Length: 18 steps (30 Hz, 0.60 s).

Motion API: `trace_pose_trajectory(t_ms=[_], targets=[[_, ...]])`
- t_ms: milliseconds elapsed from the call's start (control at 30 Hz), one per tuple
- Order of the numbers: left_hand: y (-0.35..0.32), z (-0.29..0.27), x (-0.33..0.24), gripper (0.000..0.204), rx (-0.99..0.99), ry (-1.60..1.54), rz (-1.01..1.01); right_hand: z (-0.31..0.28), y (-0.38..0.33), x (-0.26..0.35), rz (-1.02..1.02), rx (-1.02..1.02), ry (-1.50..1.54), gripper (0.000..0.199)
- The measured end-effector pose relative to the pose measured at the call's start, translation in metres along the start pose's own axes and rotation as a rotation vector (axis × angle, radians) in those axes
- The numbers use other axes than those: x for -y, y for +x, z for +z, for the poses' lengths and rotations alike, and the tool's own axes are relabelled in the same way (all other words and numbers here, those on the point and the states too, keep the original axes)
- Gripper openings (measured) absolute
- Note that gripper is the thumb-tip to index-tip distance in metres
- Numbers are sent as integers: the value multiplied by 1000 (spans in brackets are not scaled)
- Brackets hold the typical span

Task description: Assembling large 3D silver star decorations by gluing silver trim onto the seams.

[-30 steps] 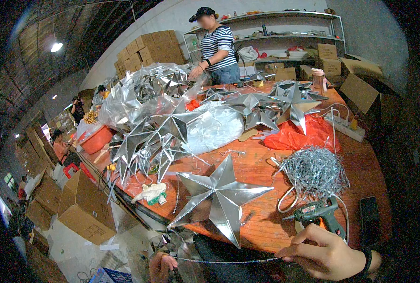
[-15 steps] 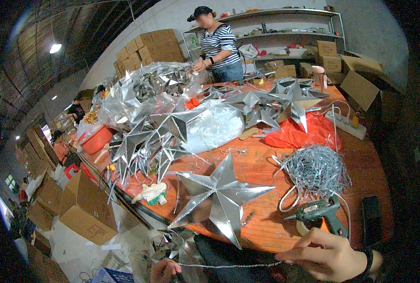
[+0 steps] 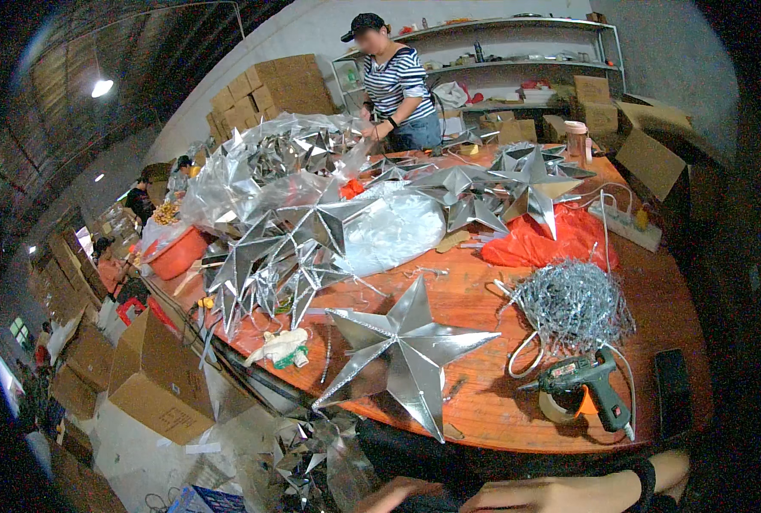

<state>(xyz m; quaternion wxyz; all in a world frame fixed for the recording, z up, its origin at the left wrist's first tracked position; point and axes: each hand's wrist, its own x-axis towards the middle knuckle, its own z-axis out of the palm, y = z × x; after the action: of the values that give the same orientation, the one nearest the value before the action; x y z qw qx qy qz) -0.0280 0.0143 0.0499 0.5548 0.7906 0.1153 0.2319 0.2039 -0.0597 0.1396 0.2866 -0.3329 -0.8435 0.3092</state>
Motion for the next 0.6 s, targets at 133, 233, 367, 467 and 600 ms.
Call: trace_pose_trajectory(t_ms=[133,233,367,467,600], targets=[[14,20,-1,40,57,32,99,7,2,-3,-12,-29,-31,21],[13,33,4,27,-25,108,39,9,3,-5,-36,-43,-94,19],[15,39,3,15,-132,23,-8,13,-1,-6,19,-84,-228,20],[18,42,2,13,-199,84,3,16,-1,-9,27,-92,-271,21],[20,44,5,12,-282,136,4,15,0,-11,14,-96,-331,22]])
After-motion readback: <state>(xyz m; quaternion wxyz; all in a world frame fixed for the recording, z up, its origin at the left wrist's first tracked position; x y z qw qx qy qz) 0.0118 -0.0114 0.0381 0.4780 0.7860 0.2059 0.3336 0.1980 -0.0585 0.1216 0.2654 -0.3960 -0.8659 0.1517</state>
